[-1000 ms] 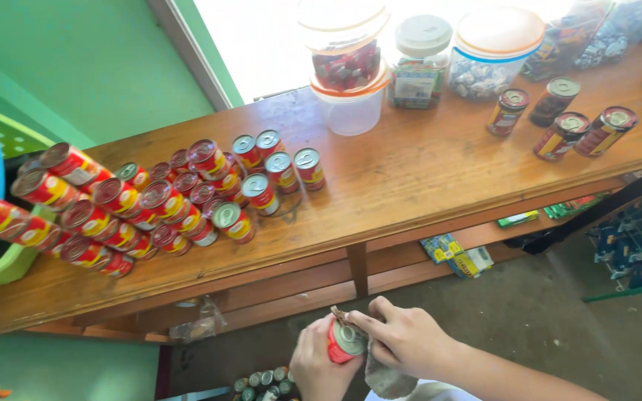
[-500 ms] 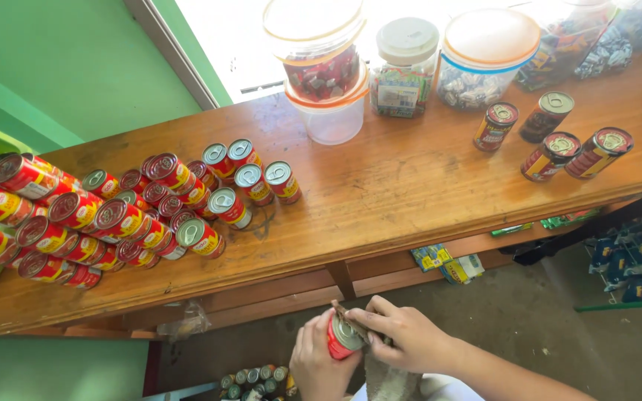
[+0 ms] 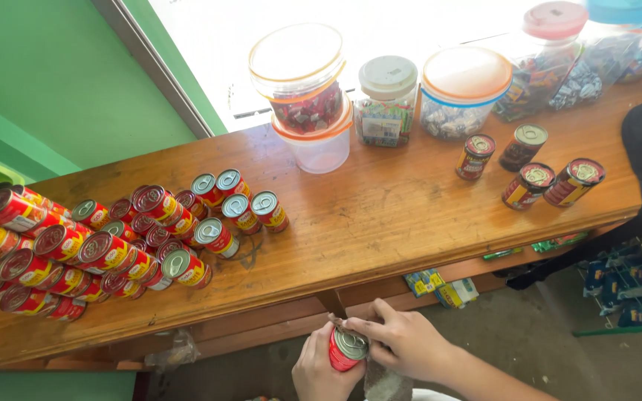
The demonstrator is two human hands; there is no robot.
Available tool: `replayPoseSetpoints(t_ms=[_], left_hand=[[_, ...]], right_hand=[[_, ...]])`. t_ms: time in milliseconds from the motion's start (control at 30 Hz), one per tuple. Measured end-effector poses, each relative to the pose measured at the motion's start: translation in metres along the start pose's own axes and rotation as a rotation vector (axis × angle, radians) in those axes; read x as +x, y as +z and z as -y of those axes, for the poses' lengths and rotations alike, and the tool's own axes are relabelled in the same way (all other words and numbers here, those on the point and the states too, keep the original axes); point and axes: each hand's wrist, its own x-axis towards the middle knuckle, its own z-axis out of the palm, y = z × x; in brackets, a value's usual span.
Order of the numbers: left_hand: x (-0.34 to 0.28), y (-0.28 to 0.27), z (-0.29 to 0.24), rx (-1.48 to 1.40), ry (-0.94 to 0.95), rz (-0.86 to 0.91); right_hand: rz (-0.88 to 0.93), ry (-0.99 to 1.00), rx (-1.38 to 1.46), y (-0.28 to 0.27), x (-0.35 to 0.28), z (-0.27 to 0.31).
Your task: Wiping canned goods with a cloth and placing them on grocery store shelves.
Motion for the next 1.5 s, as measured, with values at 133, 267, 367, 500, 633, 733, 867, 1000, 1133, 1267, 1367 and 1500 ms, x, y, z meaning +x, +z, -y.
replayPoseSetpoints(t_ms=[133, 267, 367, 500, 633, 733, 867, 1000, 1133, 1267, 1367, 1500], left_hand=[[0.001, 0.015, 0.014, 0.06, -0.027, -0.015], [0.003, 0.022, 0.006, 0.06, -0.143, 0.104], [0.004, 0.028, 0.007, 0.034, -0.073, 0.187], [-0.004, 0.042, 0.02, -0.064, -0.1, 0.196], [-0.013, 0.032, 0.017, 0.008, -0.148, 0.248], [-0.001, -0.002, -0.006, 0.006, -0.052, 0.151], [-0.003, -0.024, 0.003, 0.039, -0.06, 0.019], [-0.023, -0.031, 0.02, 0.033, -0.131, 0.069], [-0.024, -0.06, 0.017, -0.035, -0.129, 0.043], [-0.023, -0.096, 0.024, -0.098, -0.079, 0.096], [-0.029, -0.111, 0.04, -0.119, -0.041, 0.083], [-0.044, -0.143, 0.07, -0.063, 0.01, -0.076]], right_hand=[[-0.03, 0.028, -0.038, 0.008, -0.015, -0.014], [0.042, 0.117, 0.119, -0.012, -0.015, -0.02], [0.04, 0.127, 0.316, -0.011, -0.013, -0.02], [0.009, 0.072, 0.089, -0.003, -0.009, -0.019], [0.041, 0.09, -0.028, 0.001, -0.009, -0.02], [0.009, 0.108, -0.043, 0.008, -0.01, -0.014], [0.116, 0.134, 0.213, 0.003, -0.002, -0.002], [0.127, 0.081, 0.434, 0.021, 0.013, 0.016], [0.169, -0.106, 0.292, 0.024, 0.031, 0.04], [0.289, -0.159, 0.3, 0.028, 0.039, 0.061], [0.159, -0.116, 0.113, 0.051, 0.043, 0.079], [0.008, -0.109, -0.046, 0.081, 0.047, 0.124]])
